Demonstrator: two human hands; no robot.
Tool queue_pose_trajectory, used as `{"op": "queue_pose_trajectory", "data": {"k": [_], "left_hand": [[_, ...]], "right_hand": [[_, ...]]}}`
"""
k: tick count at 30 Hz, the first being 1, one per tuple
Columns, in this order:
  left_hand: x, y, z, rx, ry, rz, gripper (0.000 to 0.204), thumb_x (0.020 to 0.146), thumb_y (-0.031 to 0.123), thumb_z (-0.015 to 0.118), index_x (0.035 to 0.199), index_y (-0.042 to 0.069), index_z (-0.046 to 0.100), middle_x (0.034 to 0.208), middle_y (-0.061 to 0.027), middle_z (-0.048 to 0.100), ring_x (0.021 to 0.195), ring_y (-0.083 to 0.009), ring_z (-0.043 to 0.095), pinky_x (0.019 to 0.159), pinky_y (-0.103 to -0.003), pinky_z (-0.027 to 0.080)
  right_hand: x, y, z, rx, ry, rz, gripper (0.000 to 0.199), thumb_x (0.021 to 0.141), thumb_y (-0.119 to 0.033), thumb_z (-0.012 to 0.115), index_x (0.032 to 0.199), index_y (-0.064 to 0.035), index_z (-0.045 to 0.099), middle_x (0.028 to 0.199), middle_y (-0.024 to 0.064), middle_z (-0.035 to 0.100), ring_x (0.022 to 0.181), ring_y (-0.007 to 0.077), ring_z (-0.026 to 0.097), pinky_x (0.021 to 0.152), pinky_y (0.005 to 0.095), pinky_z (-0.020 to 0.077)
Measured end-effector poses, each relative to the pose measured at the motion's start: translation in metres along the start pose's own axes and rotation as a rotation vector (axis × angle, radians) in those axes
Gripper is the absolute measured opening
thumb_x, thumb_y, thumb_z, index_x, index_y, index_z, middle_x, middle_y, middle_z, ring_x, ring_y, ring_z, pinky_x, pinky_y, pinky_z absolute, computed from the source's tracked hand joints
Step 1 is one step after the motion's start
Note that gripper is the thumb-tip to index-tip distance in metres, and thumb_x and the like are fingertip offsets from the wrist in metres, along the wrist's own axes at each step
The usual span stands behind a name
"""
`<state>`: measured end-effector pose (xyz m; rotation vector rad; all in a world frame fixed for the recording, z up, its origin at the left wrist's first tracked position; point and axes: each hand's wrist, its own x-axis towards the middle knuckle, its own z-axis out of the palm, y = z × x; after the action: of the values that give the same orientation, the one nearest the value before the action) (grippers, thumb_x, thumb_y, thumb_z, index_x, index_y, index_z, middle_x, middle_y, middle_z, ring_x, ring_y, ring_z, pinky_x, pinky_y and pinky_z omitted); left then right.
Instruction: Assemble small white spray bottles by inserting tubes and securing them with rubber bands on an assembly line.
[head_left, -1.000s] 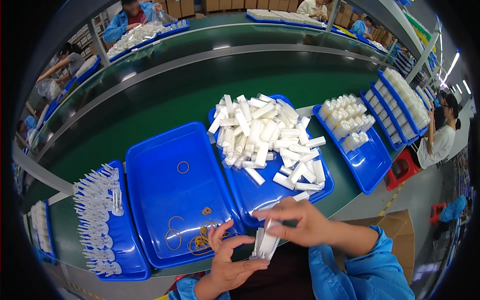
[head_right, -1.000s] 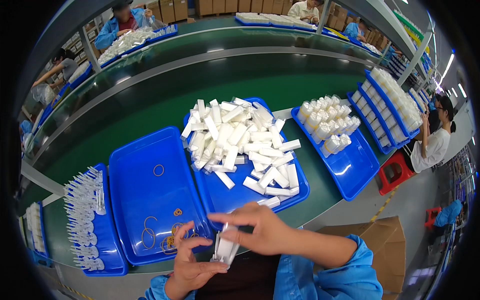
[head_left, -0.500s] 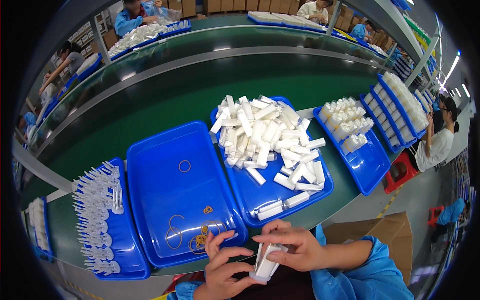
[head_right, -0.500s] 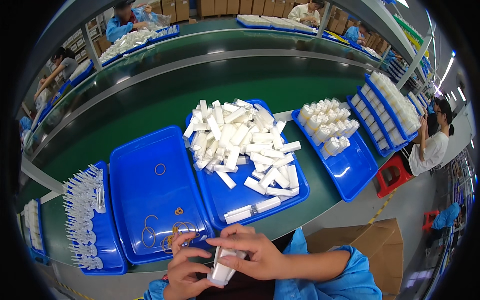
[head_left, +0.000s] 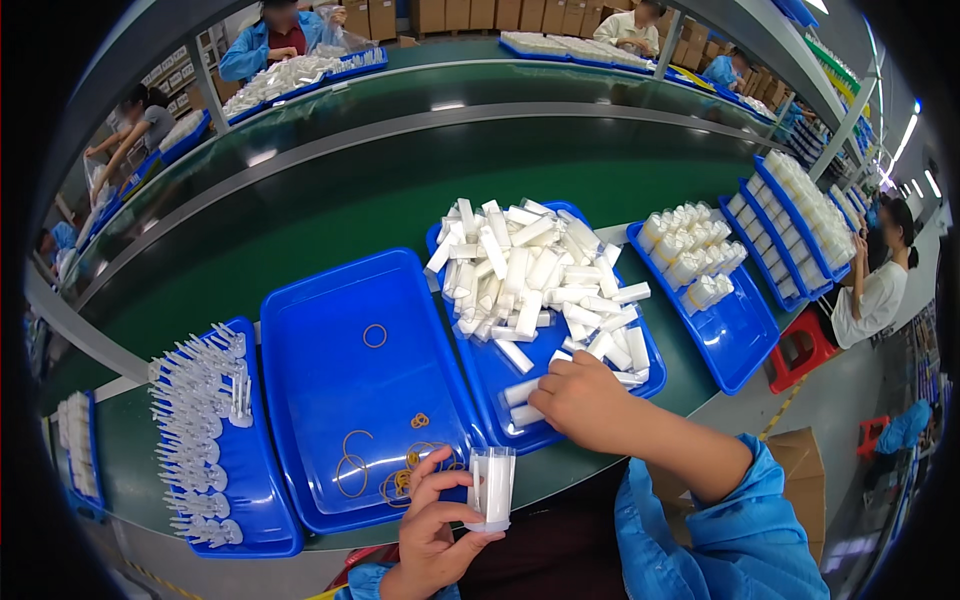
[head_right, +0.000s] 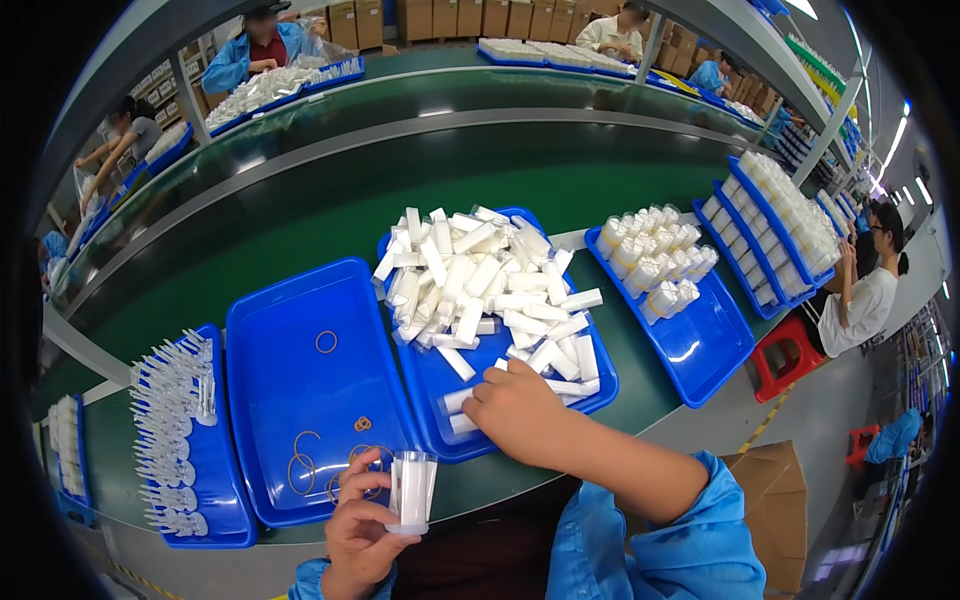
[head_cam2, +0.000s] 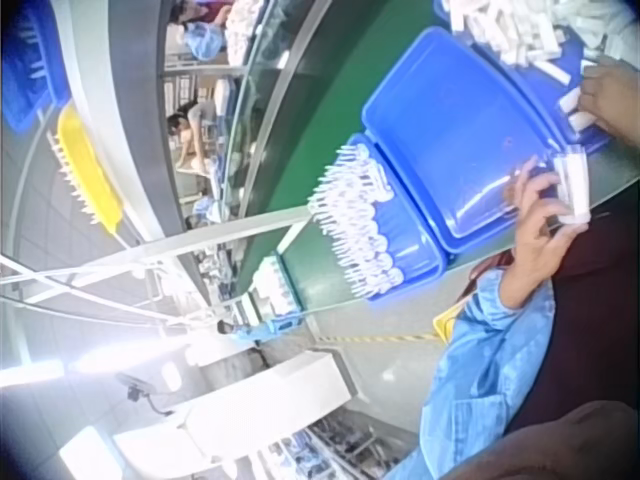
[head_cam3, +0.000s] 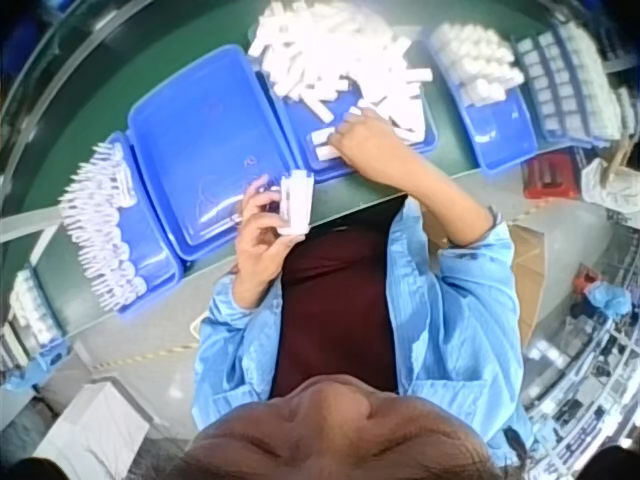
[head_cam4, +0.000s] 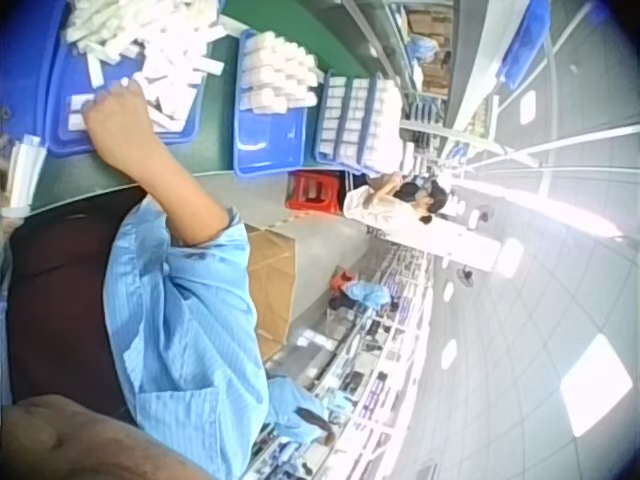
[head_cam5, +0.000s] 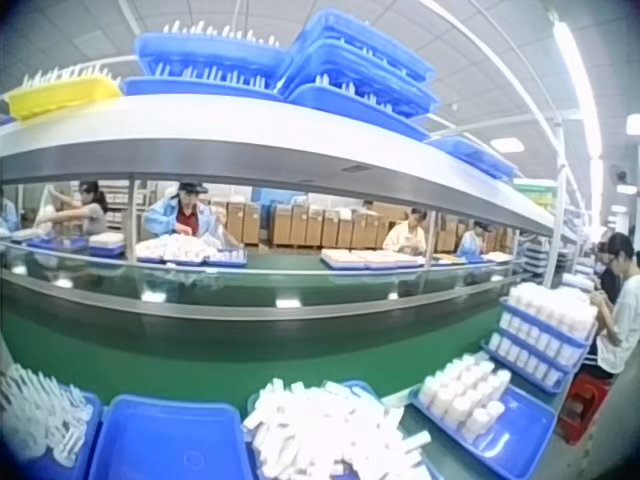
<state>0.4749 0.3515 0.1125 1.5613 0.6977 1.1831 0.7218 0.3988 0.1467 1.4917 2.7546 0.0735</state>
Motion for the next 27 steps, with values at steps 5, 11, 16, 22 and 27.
{"op": "queue_pose_trajectory", "data": {"k": [5, 11, 16, 22, 27], "left_hand": [[0.003, 0.005, -0.002, 0.105, -0.057, 0.008, 0.023, 0.054, 0.011, 0.083, 0.068, 0.011, 0.065, 0.103, -0.0077, 0.056, 0.121, -0.0361, 0.036, 0.099, -0.050, 0.024], [0.010, 0.007, -0.001, 0.127, -0.142, 0.046, 0.020, 0.054, 0.011, 0.083, 0.069, 0.013, 0.071, 0.098, -0.0059, 0.059, 0.119, -0.0359, 0.036, 0.098, -0.049, 0.026], [0.014, 0.010, 0.003, 0.128, -0.170, 0.051, 0.020, 0.055, 0.014, 0.083, 0.071, 0.016, 0.072, 0.098, -0.0042, 0.061, 0.117, -0.0347, 0.037, 0.097, -0.048, 0.025], [0.017, 0.012, 0.004, 0.096, -0.207, 0.033, 0.019, 0.057, 0.017, 0.082, 0.074, 0.020, 0.072, 0.097, 0.0010, 0.062, 0.116, -0.0329, 0.041, 0.097, -0.046, 0.025], [0.017, 0.010, 0.003, 0.024, -0.231, 0.025, 0.020, 0.057, 0.017, 0.082, 0.074, 0.019, 0.072, 0.096, 0.0014, 0.063, 0.115, -0.0325, 0.042, 0.097, -0.046, 0.026]], "right_hand": [[0.008, 0.005, 0.009, 0.019, 0.070, 0.023, 0.020, 0.065, -0.014, 0.066, 0.084, -0.0089, 0.064, 0.078, 0.0026, 0.057, 0.080, 0.0213, 0.052, 0.070, 0.0324, 0.0399], [0.007, 0.000, -0.002, 0.328, 0.486, -0.062, 0.022, 0.067, -0.012, 0.064, 0.089, -0.0123, 0.067, 0.093, 0.0067, 0.061, 0.089, 0.0241, 0.056, 0.073, 0.0340, 0.0441], [0.000, -0.009, -0.005, 0.373, 0.563, -0.166, 0.025, 0.069, -0.016, 0.065, 0.094, -0.0185, 0.067, 0.105, 0.0068, 0.061, 0.068, 0.0185, 0.061, 0.057, 0.0277, 0.0474], [-0.008, -0.013, -0.007, 0.437, 0.543, -0.121, 0.030, 0.068, -0.010, 0.065, 0.097, -0.0178, 0.067, 0.104, 0.0062, 0.061, 0.064, 0.0150, 0.062, 0.055, 0.0245, 0.0517], [-0.011, -0.016, -0.009, 0.532, 0.561, -0.138, 0.035, 0.067, -0.004, 0.066, 0.101, -0.0137, 0.066, 0.110, 0.0111, 0.059, 0.071, 0.0185, 0.064, 0.061, 0.0264, 0.0536]]}}
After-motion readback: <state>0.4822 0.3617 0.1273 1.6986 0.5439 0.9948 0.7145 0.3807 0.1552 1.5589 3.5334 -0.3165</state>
